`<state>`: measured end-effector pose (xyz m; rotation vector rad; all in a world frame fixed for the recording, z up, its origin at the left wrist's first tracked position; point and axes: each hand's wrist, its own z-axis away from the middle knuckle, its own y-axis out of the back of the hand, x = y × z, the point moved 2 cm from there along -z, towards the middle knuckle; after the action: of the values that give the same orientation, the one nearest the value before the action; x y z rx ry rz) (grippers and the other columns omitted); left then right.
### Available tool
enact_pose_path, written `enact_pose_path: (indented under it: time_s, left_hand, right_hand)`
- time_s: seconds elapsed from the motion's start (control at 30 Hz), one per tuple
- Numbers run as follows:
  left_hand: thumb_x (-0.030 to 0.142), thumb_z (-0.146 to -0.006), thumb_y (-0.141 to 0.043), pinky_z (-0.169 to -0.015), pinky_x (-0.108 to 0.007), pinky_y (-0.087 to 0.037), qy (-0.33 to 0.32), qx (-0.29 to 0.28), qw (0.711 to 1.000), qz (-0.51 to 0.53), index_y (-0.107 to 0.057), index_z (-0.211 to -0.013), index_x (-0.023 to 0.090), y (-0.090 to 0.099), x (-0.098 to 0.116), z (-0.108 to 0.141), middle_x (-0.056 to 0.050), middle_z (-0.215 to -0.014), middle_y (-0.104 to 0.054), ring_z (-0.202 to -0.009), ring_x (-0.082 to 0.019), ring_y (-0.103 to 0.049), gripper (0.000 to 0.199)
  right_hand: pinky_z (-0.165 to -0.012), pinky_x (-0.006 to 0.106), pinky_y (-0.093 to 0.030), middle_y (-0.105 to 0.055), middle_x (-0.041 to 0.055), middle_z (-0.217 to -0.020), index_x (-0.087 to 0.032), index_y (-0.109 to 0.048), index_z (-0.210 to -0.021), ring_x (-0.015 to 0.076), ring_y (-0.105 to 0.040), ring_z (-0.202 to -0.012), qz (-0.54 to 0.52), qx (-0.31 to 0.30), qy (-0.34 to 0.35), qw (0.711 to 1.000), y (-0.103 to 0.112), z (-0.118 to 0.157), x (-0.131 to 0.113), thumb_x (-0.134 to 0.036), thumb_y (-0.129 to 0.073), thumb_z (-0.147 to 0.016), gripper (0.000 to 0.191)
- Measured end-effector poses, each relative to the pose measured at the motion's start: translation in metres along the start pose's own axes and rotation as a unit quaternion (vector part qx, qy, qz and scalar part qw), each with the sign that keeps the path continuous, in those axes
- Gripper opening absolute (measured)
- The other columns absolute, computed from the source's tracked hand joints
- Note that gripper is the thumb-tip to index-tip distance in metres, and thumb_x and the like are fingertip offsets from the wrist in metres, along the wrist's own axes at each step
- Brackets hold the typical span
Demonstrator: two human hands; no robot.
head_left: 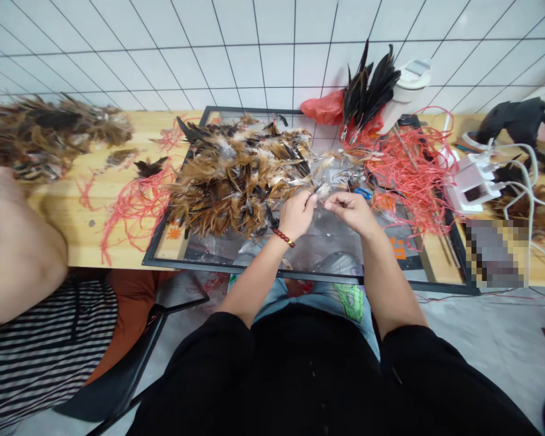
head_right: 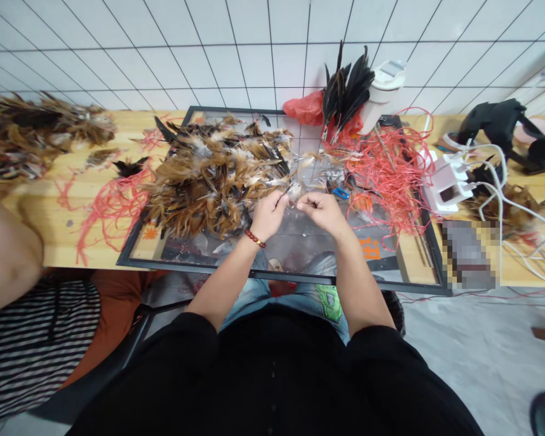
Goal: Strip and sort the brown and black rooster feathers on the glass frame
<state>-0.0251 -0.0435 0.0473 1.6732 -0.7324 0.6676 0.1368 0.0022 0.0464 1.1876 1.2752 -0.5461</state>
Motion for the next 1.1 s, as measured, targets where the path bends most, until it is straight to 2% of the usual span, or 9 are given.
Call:
enact_pose_path:
  time_s: [0.1, 0.2, 0.27, 0.37, 0.5, 0.6, 0.77, 0.87, 1.1]
  left_hand:
    - [0.036, -0.098, -0.040, -0.069, -0.029, -0.040, 0.020, -0.032, 0.993, -0.110, -0.061, -0.089, 0.021, -0.001, 0.000, 0.002, -0.007, -0.081, -0.066, -0.077, -0.020, -0.062, 0.028]
    - [0.034, -0.098, -0.037, -0.071, -0.030, -0.042, -0.022, -0.099, 0.975, -0.198, -0.063, -0.099, 0.020, -0.004, 0.005, 0.007, -0.010, -0.089, -0.070, -0.081, -0.022, -0.065, 0.029]
    - [0.034, -0.096, -0.039, -0.072, -0.031, -0.043, -0.068, -0.136, 0.965, -0.214, -0.064, -0.100, 0.021, -0.005, 0.008, 0.010, -0.009, -0.092, -0.071, -0.083, -0.023, -0.065, 0.028]
    - [0.039, -0.095, -0.043, -0.071, -0.030, -0.041, -0.127, -0.160, 0.963, -0.179, -0.065, -0.094, 0.022, -0.003, 0.010, 0.012, -0.008, -0.089, -0.070, -0.082, -0.022, -0.063, 0.029]
    - [0.043, -0.097, -0.041, -0.067, -0.028, -0.035, -0.144, -0.133, 0.979, -0.055, -0.059, -0.075, 0.020, 0.002, 0.012, 0.011, -0.005, -0.074, -0.062, -0.072, -0.018, -0.057, 0.036]
    - [0.043, -0.097, -0.041, -0.067, -0.027, -0.034, -0.124, -0.090, 0.988, 0.030, -0.052, -0.070, 0.020, 0.003, 0.011, 0.008, -0.002, -0.068, -0.055, -0.067, -0.015, -0.050, 0.038]
    - [0.042, -0.097, -0.043, -0.070, -0.027, -0.037, -0.033, -0.004, 0.998, 0.047, -0.054, -0.080, 0.020, 0.000, 0.002, 0.001, -0.001, -0.074, -0.057, -0.072, -0.015, -0.052, 0.030]
    - [0.036, -0.096, -0.047, -0.075, -0.028, -0.040, 0.009, 0.008, 1.000, 0.004, -0.058, -0.097, 0.020, -0.002, -0.002, 0.000, -0.004, -0.087, -0.064, -0.081, -0.017, -0.058, 0.019]
    - [0.033, -0.096, -0.045, -0.069, -0.028, -0.042, -0.072, -0.018, 0.988, -0.134, -0.067, -0.105, 0.023, -0.001, 0.004, 0.007, -0.007, -0.105, -0.066, -0.088, -0.019, -0.062, 0.026]
  right_hand:
    - [-0.064, 0.030, -0.040, -0.058, 0.0014, -0.065, -0.020, -0.067, -0.071, 0.0148, -0.049, -0.062, 0.074, -0.024, 0.101, 0.992, -0.003, 0.004, -0.010, -0.044, -0.063, -0.084, 0.028]
    - [-0.076, 0.036, -0.044, -0.062, 0.0043, -0.072, -0.022, -0.069, -0.074, 0.0190, -0.055, -0.073, 0.142, 0.011, 0.172, 0.975, 0.001, 0.004, -0.013, -0.044, -0.059, -0.088, 0.028]
    - [-0.081, 0.038, -0.045, -0.063, 0.0056, -0.077, -0.023, -0.070, -0.075, 0.0208, -0.057, -0.079, 0.149, 0.030, 0.175, 0.973, 0.006, 0.003, -0.010, -0.044, -0.059, -0.089, 0.028]
    - [-0.079, 0.036, -0.045, -0.062, 0.0042, -0.076, -0.021, -0.070, -0.072, 0.0190, -0.056, -0.077, 0.086, 0.004, 0.116, 0.989, 0.014, 0.000, -0.002, -0.045, -0.063, -0.086, 0.028]
    - [-0.069, 0.030, -0.042, -0.060, 0.0009, -0.068, -0.019, -0.067, -0.068, 0.0140, -0.051, -0.066, -0.043, -0.026, -0.004, 0.999, 0.019, -0.002, 0.010, -0.049, -0.072, -0.076, 0.032]
    - [-0.064, 0.028, -0.038, -0.058, -0.0007, -0.065, -0.018, -0.066, -0.067, 0.0121, -0.048, -0.062, -0.091, -0.024, -0.036, 0.995, 0.015, -0.002, 0.011, -0.052, -0.075, -0.072, 0.035]
    - [-0.067, 0.030, -0.040, -0.058, 0.0001, -0.066, -0.019, -0.064, -0.064, 0.0138, -0.050, -0.065, -0.043, -0.023, 0.038, 0.998, -0.004, 0.000, -0.002, -0.052, -0.073, -0.076, 0.035]
    - [-0.069, 0.031, -0.042, -0.062, 0.0028, -0.071, -0.021, -0.068, -0.068, 0.0157, -0.054, -0.067, 0.035, 0.004, 0.106, 0.994, -0.010, 0.002, -0.011, -0.052, -0.066, -0.083, 0.035]
    - [-0.067, 0.032, -0.043, -0.061, 0.0030, -0.067, -0.021, -0.067, -0.070, 0.0167, -0.054, -0.066, 0.168, 0.113, 0.167, 0.965, -0.006, 0.004, -0.011, -0.046, -0.061, -0.089, 0.033]
